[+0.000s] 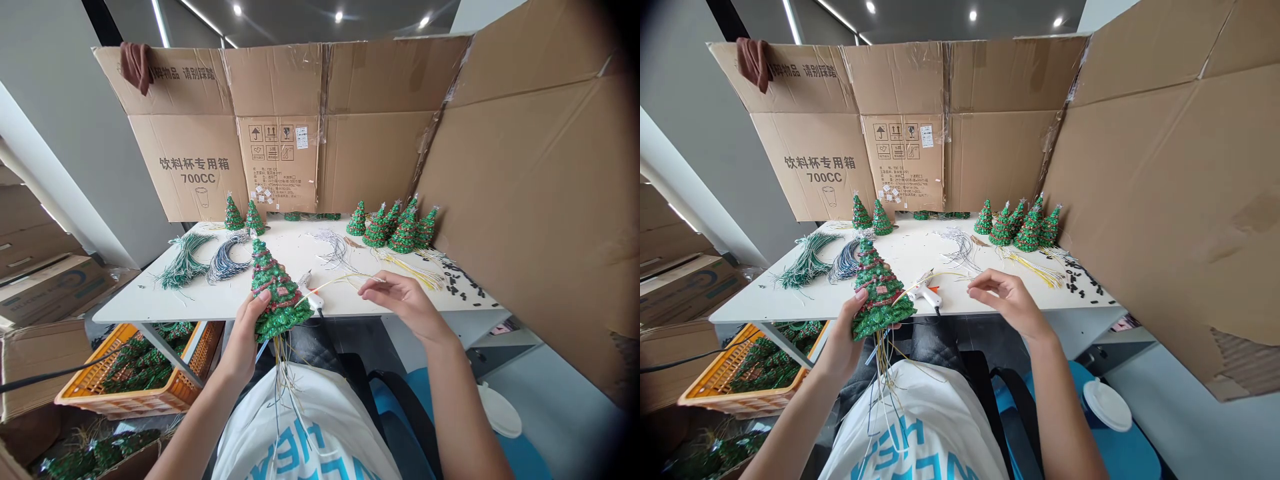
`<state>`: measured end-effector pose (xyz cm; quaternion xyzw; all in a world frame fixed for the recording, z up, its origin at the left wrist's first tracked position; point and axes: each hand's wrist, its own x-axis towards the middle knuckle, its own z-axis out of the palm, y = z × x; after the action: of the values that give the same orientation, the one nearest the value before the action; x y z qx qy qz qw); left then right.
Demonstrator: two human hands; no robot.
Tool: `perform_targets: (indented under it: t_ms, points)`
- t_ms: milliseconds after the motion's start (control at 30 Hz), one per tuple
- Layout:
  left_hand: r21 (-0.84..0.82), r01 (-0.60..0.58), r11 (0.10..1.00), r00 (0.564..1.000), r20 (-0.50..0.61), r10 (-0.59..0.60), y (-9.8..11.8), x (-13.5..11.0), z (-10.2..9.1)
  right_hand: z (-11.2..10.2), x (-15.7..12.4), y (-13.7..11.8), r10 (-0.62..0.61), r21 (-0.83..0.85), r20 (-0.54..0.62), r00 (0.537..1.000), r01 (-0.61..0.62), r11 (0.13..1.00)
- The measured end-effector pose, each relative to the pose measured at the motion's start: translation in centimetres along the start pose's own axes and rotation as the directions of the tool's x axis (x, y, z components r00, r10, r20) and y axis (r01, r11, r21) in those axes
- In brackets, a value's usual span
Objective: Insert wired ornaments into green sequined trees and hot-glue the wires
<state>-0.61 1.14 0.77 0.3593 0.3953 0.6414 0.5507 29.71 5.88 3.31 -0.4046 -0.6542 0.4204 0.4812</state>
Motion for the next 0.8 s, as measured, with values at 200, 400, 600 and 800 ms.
perform_targets:
  t_ms: [200, 400, 600, 800]
  points:
    - [0.047, 0.017, 0.999, 0.998, 0.066, -0.020, -0.5, -0.1, -0.2, 5.9, -0.6, 0.2, -0.051, 0.182, 0.255, 0.966, 0.004, 0.983]
    - [0.066, -0.017, 0.998, 0.999, 0.049, 0.014, -0.1, 0.1, -0.1, 10.4, -1.6, 1.0, -0.085, 0.330, 0.310, 0.947, -0.023, 0.944]
    - [0.090, -0.012, 0.996, 0.996, 0.086, 0.004, -0.2, -0.1, -0.1, 12.0, -2.4, 0.7, -0.088, 0.521, 0.386, 0.918, -0.138, 0.842]
    - [0.159, -0.021, 0.987, 0.997, 0.077, 0.009, -0.5, 0.1, -0.6, 13.0, -3.0, 0.8, -0.059, 0.573, 0.391, 0.919, -0.193, 0.797]
